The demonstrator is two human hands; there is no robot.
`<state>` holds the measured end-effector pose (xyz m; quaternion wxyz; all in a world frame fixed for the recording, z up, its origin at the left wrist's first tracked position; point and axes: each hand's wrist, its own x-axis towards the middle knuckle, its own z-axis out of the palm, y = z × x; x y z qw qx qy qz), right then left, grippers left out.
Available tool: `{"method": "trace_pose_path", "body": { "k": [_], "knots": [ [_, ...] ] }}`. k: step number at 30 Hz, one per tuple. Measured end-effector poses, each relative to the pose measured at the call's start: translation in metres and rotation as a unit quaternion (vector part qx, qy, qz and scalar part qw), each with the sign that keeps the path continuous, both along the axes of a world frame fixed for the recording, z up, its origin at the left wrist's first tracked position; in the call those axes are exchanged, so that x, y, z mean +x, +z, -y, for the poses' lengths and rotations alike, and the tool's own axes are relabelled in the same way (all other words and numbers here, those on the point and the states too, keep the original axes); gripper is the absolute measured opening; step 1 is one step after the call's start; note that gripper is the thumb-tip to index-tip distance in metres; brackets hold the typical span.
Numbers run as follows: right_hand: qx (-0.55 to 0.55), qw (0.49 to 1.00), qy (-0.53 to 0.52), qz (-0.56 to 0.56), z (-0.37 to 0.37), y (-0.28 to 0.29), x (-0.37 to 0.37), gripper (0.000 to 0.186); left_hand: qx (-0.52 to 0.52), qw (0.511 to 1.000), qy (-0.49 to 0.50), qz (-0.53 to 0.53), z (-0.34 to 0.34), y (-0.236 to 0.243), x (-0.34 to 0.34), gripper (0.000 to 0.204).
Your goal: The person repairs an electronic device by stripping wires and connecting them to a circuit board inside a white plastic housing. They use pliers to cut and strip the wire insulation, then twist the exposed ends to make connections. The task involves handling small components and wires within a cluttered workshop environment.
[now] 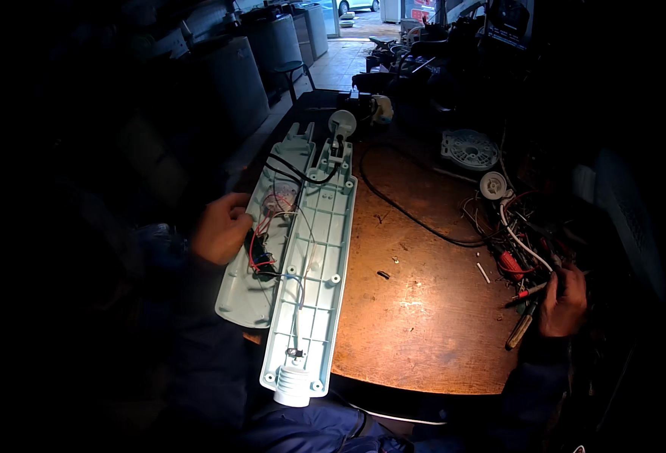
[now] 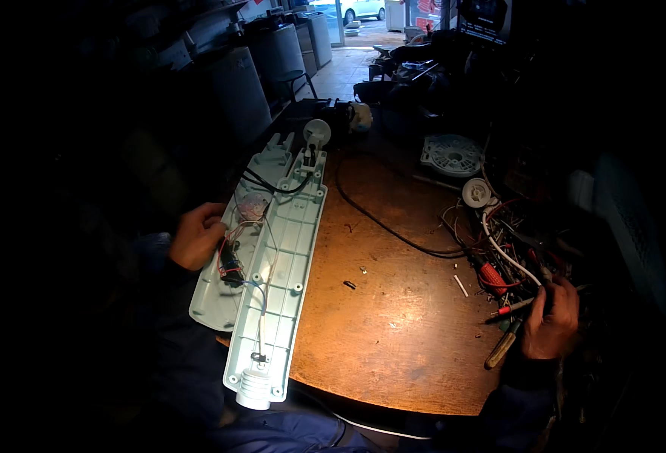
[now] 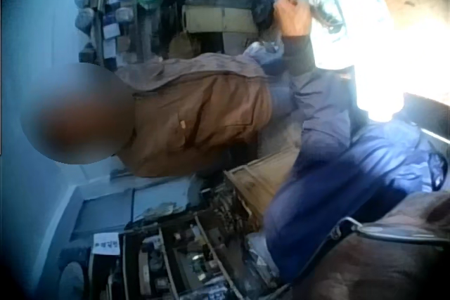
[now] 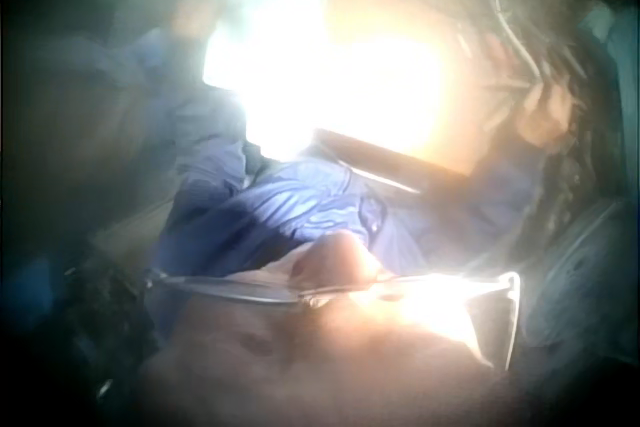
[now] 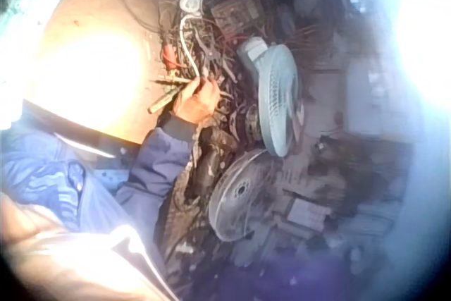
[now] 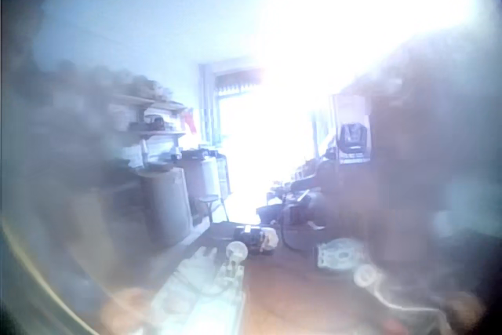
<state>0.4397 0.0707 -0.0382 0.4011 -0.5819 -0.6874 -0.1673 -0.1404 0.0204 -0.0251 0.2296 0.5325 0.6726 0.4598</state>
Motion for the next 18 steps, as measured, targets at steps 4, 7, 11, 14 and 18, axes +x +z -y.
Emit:
{"method": "trace_pose_path", "body": {
  "k": [4, 7, 11, 14, 18],
  "knots": [
    [-0.037, 0.999, -0.015, 0.000, 0.004, -0.002, 0.012, 0.013, -0.052, 0.998, -0.008, -0.030, -0.001, 0.013, 0.003, 0.045],
    [-0.033, 0.999, -0.013, 0.006, 0.001, -0.003, 0.013, 0.013, -0.020, 0.999, -0.002, -0.040, 0.002, 0.022, 0.010, 0.044],
    [-0.051, 0.998, -0.021, 0.009, -0.006, -0.002, 0.014, 0.016, -0.012, 0.999, -0.005, -0.042, -0.003, 0.011, 0.004, 0.044],
    [-0.068, 0.996, -0.030, 0.055, 0.006, 0.009, 0.017, 0.019, -0.003, 0.997, 0.005, -0.081, -0.011, 0.012, 0.011, 0.043],
    [-0.013, 0.998, 0.028, 0.059, 0.050, 0.051, -0.049, 0.023, -0.002, 0.997, 0.028, -0.066, -0.005, 0.012, 0.013, 0.043]
  ]
}}
